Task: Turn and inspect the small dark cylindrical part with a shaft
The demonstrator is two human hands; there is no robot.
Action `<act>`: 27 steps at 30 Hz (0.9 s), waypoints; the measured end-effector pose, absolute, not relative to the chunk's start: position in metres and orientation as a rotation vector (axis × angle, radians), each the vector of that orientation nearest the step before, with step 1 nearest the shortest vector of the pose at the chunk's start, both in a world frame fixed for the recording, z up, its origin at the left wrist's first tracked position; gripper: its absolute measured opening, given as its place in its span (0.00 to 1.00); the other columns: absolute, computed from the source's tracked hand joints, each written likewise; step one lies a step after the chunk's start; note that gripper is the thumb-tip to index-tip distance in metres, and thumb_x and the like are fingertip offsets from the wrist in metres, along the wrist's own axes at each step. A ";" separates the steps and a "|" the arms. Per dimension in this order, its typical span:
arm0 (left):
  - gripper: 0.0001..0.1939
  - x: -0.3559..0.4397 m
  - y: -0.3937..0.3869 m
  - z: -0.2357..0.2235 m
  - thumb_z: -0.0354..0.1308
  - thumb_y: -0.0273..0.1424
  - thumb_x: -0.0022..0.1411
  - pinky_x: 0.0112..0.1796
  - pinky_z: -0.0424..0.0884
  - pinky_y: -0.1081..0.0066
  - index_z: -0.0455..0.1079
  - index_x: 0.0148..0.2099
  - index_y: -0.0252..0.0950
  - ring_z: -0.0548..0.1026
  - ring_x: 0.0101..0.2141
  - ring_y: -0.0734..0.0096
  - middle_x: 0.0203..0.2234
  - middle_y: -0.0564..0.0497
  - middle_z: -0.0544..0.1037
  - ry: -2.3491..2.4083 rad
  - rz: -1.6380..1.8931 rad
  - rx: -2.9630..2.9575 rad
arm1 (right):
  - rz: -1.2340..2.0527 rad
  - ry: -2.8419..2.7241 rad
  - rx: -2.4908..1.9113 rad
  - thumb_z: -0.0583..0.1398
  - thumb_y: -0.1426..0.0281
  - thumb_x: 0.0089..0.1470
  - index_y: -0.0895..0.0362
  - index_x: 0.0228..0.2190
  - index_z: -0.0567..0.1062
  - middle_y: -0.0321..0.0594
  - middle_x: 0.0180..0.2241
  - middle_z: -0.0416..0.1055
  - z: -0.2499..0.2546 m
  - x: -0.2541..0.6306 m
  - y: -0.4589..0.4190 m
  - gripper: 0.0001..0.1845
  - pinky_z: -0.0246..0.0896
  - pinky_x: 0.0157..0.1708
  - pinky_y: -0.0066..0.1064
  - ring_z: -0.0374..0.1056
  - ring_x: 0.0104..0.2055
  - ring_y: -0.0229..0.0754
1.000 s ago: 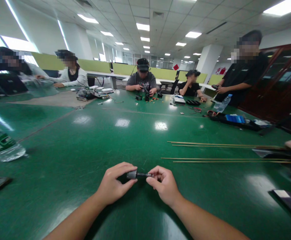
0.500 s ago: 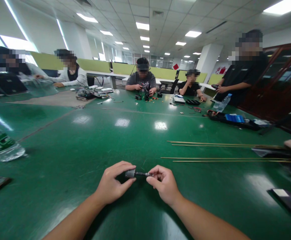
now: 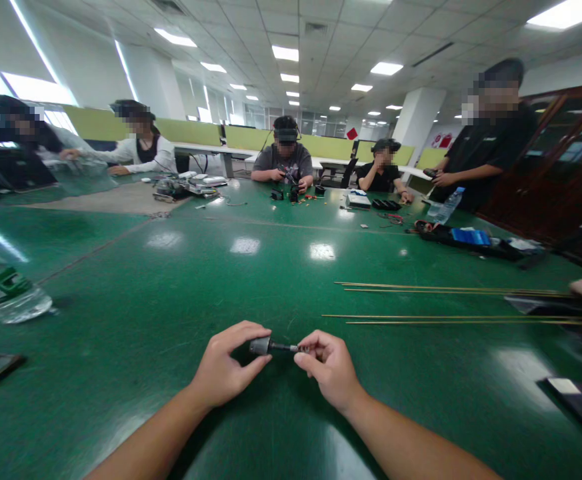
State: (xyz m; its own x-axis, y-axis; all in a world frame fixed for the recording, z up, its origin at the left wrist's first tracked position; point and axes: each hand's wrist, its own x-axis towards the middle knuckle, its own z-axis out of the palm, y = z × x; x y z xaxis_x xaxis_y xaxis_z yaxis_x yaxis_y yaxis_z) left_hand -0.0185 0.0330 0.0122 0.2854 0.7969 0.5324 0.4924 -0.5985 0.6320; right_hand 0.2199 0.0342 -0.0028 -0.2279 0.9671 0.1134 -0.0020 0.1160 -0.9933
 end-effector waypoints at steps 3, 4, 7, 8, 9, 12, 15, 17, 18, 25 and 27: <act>0.17 -0.019 0.033 0.011 0.65 0.29 0.59 0.46 0.72 0.63 0.73 0.51 0.40 0.76 0.44 0.63 0.42 0.46 0.77 1.171 1.225 2.213 | 1.284 -1.425 -1.002 0.68 0.66 0.51 0.60 0.32 0.76 0.32 0.22 0.65 -0.004 0.220 0.034 0.11 0.53 0.22 0.25 0.59 0.22 0.33; 0.17 -0.019 0.033 0.011 0.65 0.29 0.59 0.46 0.72 0.63 0.73 0.51 0.40 0.76 0.44 0.63 0.42 0.46 0.77 1.169 1.225 2.213 | 1.286 -1.423 -1.001 0.68 0.66 0.51 0.60 0.32 0.75 0.32 0.21 0.65 -0.004 0.220 0.034 0.11 0.53 0.22 0.25 0.59 0.22 0.33; 0.17 -0.019 0.032 0.012 0.65 0.29 0.59 0.46 0.72 0.63 0.73 0.51 0.40 0.76 0.43 0.63 0.42 0.47 0.77 1.170 1.217 2.208 | 1.295 -1.417 -1.001 0.68 0.66 0.51 0.60 0.32 0.75 0.32 0.21 0.65 -0.004 0.221 0.034 0.11 0.53 0.22 0.25 0.59 0.22 0.34; 0.17 -0.019 0.032 0.012 0.65 0.29 0.59 0.46 0.72 0.63 0.73 0.51 0.40 0.76 0.43 0.63 0.42 0.46 0.77 1.173 1.215 2.205 | 1.298 -1.416 -1.000 0.68 0.66 0.51 0.60 0.32 0.75 0.32 0.22 0.65 -0.004 0.221 0.034 0.11 0.53 0.22 0.25 0.59 0.22 0.34; 0.16 -0.019 0.032 0.013 0.65 0.29 0.59 0.46 0.72 0.63 0.73 0.51 0.40 0.76 0.43 0.63 0.42 0.46 0.77 1.177 1.213 2.202 | 1.300 -1.416 -0.999 0.68 0.66 0.51 0.60 0.32 0.75 0.32 0.22 0.65 -0.005 0.221 0.034 0.11 0.53 0.22 0.25 0.59 0.22 0.34; 0.16 -0.019 0.033 0.012 0.65 0.29 0.59 0.46 0.71 0.63 0.73 0.50 0.40 0.76 0.44 0.62 0.43 0.46 0.77 1.184 1.216 2.201 | 1.300 -1.414 -1.000 0.67 0.66 0.51 0.60 0.32 0.75 0.32 0.22 0.65 -0.005 0.221 0.034 0.10 0.53 0.22 0.26 0.59 0.22 0.34; 0.16 -0.019 0.034 0.012 0.65 0.29 0.59 0.46 0.71 0.64 0.74 0.50 0.40 0.76 0.44 0.63 0.43 0.47 0.77 1.188 1.221 2.201 | 1.300 -1.410 -1.002 0.68 0.66 0.51 0.60 0.32 0.75 0.32 0.21 0.65 -0.006 0.221 0.034 0.10 0.53 0.21 0.26 0.59 0.21 0.34; 0.16 -0.019 0.034 0.012 0.65 0.29 0.59 0.46 0.71 0.64 0.74 0.50 0.40 0.76 0.43 0.62 0.43 0.46 0.78 1.194 1.220 2.194 | 1.299 -1.411 -1.001 0.68 0.67 0.51 0.60 0.32 0.75 0.32 0.21 0.65 -0.007 0.221 0.034 0.10 0.53 0.21 0.26 0.59 0.21 0.34; 0.16 -0.019 0.034 0.012 0.65 0.30 0.59 0.46 0.71 0.64 0.74 0.50 0.40 0.76 0.43 0.62 0.43 0.46 0.78 1.197 1.217 2.190 | 1.295 -1.412 -1.001 0.68 0.67 0.51 0.60 0.32 0.75 0.32 0.21 0.65 -0.008 0.221 0.034 0.10 0.53 0.21 0.26 0.60 0.22 0.34; 0.17 -0.020 0.043 0.008 0.62 0.40 0.62 0.47 0.69 0.63 0.73 0.52 0.41 0.75 0.43 0.61 0.42 0.48 0.77 1.545 1.262 1.881 | 1.366 -1.371 -0.943 0.65 0.63 0.56 0.60 0.33 0.74 0.35 0.24 0.69 -0.004 0.219 0.033 0.12 0.54 0.21 0.25 0.61 0.20 0.33; 0.20 -0.019 0.048 0.005 0.60 0.42 0.64 0.45 0.70 0.65 0.71 0.55 0.41 0.75 0.39 0.65 0.39 0.49 0.77 1.569 1.351 1.591 | 1.406 -1.371 -0.927 0.61 0.60 0.60 0.61 0.31 0.74 0.36 0.25 0.70 -0.003 0.218 0.033 0.15 0.53 0.21 0.26 0.61 0.19 0.32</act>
